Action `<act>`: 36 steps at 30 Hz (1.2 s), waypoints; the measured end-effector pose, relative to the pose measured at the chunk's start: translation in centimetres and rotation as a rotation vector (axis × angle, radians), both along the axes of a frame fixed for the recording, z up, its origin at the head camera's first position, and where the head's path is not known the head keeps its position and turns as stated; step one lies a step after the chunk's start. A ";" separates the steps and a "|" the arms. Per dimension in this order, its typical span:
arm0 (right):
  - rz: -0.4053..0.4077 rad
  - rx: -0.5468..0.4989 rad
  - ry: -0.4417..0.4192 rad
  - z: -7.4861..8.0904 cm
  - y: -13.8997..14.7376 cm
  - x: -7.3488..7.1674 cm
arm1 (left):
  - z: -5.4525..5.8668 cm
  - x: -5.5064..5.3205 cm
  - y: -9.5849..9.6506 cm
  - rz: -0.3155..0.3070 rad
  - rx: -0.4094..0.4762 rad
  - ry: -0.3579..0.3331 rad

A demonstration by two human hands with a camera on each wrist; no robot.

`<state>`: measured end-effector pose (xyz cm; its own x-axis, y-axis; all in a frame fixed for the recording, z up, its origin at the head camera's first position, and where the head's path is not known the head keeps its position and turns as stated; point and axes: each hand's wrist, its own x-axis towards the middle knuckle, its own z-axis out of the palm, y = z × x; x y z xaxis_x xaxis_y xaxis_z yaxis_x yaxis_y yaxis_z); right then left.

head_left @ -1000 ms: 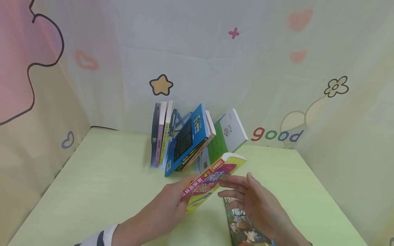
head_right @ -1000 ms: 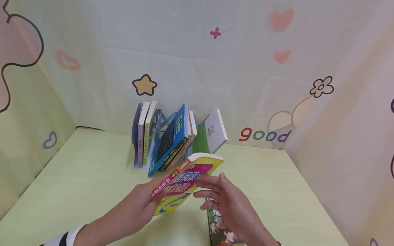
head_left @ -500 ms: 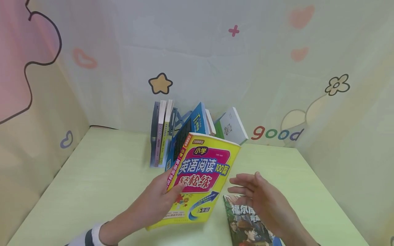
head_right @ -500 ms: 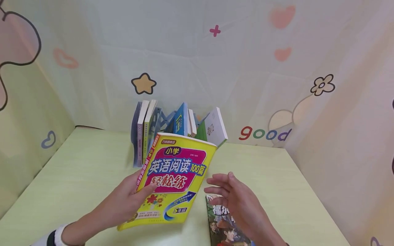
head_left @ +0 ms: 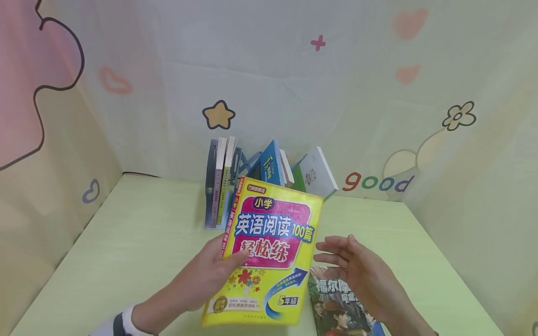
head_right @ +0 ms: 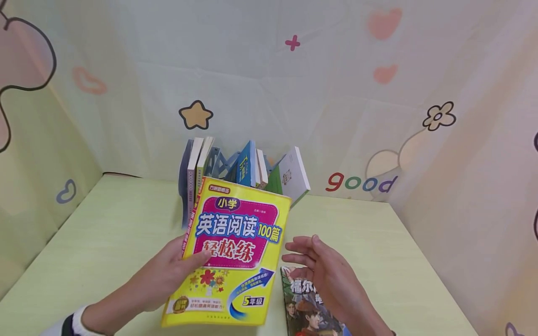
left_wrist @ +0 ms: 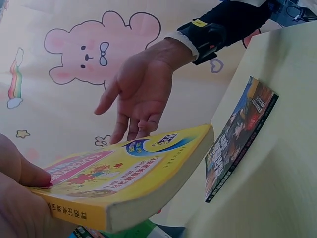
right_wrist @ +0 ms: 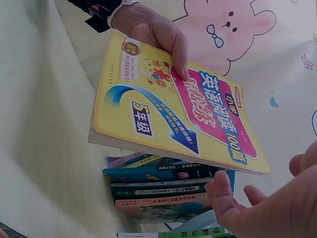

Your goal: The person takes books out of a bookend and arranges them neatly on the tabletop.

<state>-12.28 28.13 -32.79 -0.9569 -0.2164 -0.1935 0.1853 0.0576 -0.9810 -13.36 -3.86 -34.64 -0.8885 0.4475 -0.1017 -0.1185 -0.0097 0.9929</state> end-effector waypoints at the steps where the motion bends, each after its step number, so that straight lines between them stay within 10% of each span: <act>1: -0.003 0.001 -0.001 0.0 0.0 0.0 | 0.0 0.0 0.0 0.003 0.005 -0.018; 17: -0.102 0.068 0.025 -0.2 0.1 -1.2 | -1.7 0.4 0.1 -0.005 0.131 -0.255; 36: -0.186 0.140 0.131 -0.5 2.2 -9.1 | -3.5 1.9 1.3 0.068 0.150 -0.466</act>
